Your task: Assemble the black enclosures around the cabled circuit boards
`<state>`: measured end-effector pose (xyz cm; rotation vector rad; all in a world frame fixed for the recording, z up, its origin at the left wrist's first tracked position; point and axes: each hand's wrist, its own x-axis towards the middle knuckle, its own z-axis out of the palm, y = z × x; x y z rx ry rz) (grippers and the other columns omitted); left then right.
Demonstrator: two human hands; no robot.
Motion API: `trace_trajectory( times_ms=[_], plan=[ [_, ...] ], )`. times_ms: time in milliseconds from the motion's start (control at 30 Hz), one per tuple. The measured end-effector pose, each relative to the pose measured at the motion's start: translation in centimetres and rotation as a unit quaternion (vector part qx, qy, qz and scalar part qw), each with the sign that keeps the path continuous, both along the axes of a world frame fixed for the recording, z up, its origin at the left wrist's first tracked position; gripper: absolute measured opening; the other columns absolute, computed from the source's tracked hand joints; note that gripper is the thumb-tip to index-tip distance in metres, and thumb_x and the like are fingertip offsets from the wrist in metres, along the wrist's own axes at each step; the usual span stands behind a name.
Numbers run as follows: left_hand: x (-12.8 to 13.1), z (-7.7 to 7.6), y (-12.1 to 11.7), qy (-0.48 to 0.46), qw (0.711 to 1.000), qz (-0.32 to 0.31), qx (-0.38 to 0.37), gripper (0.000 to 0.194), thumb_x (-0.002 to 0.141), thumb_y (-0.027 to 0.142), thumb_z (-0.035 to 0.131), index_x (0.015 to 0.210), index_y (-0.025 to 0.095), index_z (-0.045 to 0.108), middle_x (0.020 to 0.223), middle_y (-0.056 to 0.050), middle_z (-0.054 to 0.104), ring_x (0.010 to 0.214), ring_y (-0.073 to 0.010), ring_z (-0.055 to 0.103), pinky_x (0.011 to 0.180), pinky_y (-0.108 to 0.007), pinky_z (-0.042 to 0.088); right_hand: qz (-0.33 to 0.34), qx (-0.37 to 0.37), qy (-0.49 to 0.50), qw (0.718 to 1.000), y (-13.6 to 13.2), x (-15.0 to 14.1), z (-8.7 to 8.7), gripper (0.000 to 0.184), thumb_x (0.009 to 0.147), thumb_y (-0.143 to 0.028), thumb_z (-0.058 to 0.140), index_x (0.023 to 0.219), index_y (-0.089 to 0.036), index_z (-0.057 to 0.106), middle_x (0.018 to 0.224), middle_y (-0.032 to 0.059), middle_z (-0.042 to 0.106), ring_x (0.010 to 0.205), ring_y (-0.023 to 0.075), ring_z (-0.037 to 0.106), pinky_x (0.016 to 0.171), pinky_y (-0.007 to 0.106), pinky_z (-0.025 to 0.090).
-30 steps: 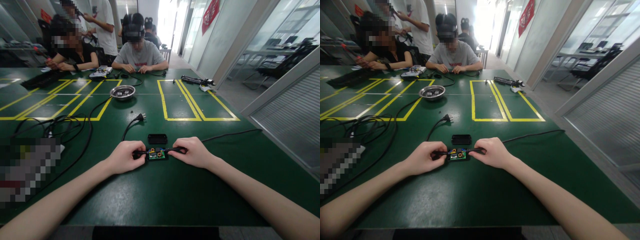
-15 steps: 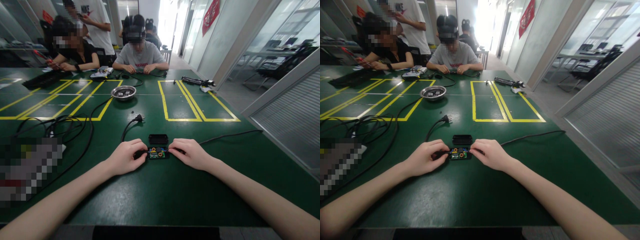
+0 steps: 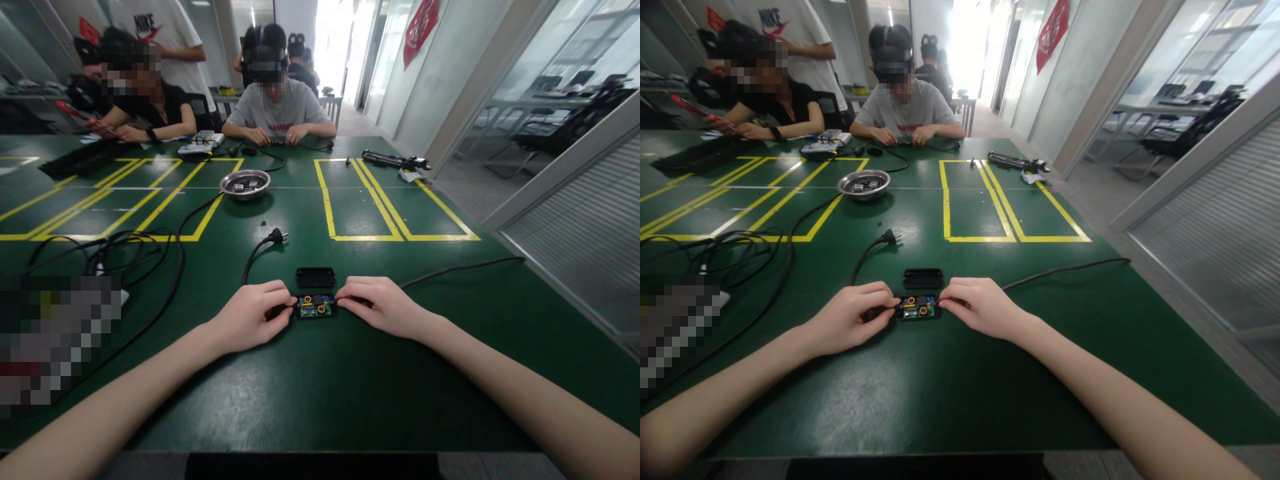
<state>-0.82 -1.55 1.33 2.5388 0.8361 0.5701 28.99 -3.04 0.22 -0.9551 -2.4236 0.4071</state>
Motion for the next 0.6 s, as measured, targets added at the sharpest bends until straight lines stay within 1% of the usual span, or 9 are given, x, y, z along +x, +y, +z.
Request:
trace_trajectory(
  times_ms=[167, 300, 400, 533, 600],
  plan=[
    [-0.05, 0.13, -0.02, 0.056, 0.996, -0.020, 0.069, 0.020, 0.102, 0.019, 0.050, 0.096, 0.018, 0.070, 0.091, -0.004, 0.068, 0.071, -0.0132, 0.064, 0.062, -0.023, 0.047, -0.002, 0.040, -0.035, 0.999, -0.05, 0.03, 0.14, 0.023, 0.106, -0.026, 0.056, 0.095, -0.019, 0.075, 0.089, 0.0056, 0.074, 0.079, 0.0172, 0.070, 0.069, 0.027, 0.051],
    [0.12, -0.03, 0.11, 0.091, 0.988, 0.001, 0.126, 0.027, 0.106, 0.023, 0.046, 0.096, 0.019, 0.071, 0.090, -0.005, 0.067, 0.076, -0.0158, 0.063, 0.063, -0.024, 0.048, -0.033, 0.066, -0.061, 0.995, 0.13, 0.06, -0.03, 0.025, 0.106, -0.026, 0.055, 0.094, -0.020, 0.076, 0.088, 0.0058, 0.073, 0.079, 0.0180, 0.069, 0.069, 0.028, 0.050],
    [0.21, -0.07, 0.34, 0.107, 0.984, -0.002, 0.144, 0.029, 0.107, 0.023, 0.043, 0.099, 0.019, 0.071, 0.090, -0.006, 0.067, 0.078, -0.0165, 0.061, 0.064, -0.025, 0.049, -0.034, 0.070, -0.063, 0.995, 0.17, -0.05, -0.19, 0.025, 0.107, -0.026, 0.055, 0.095, -0.020, 0.076, 0.087, 0.0054, 0.073, 0.078, 0.0178, 0.069, 0.070, 0.028, 0.049],
    [0.13, 0.15, 0.78, 0.123, 0.978, -0.030, 0.163, 0.028, 0.106, 0.019, 0.042, 0.106, 0.018, 0.070, 0.093, -0.007, 0.069, 0.084, -0.0196, 0.062, 0.067, -0.027, 0.050, -0.023, 0.087, -0.076, 0.993, 0.08, -0.24, -0.31, 0.028, 0.107, -0.024, 0.052, 0.091, -0.019, 0.075, 0.083, 0.0052, 0.072, 0.074, 0.0172, 0.067, 0.066, 0.028, 0.046],
    [0.09, 0.29, 0.96, 0.127, 0.976, -0.041, 0.171, 0.026, 0.105, 0.016, 0.043, 0.105, 0.017, 0.069, 0.092, -0.008, 0.070, 0.084, -0.0206, 0.061, 0.069, -0.029, 0.050, -0.019, 0.097, -0.088, 0.991, 0.12, -0.27, -0.31, 0.030, 0.108, -0.025, 0.051, 0.089, -0.019, 0.073, 0.082, 0.0051, 0.071, 0.073, 0.0167, 0.065, 0.064, 0.028, 0.044]
  ],
)
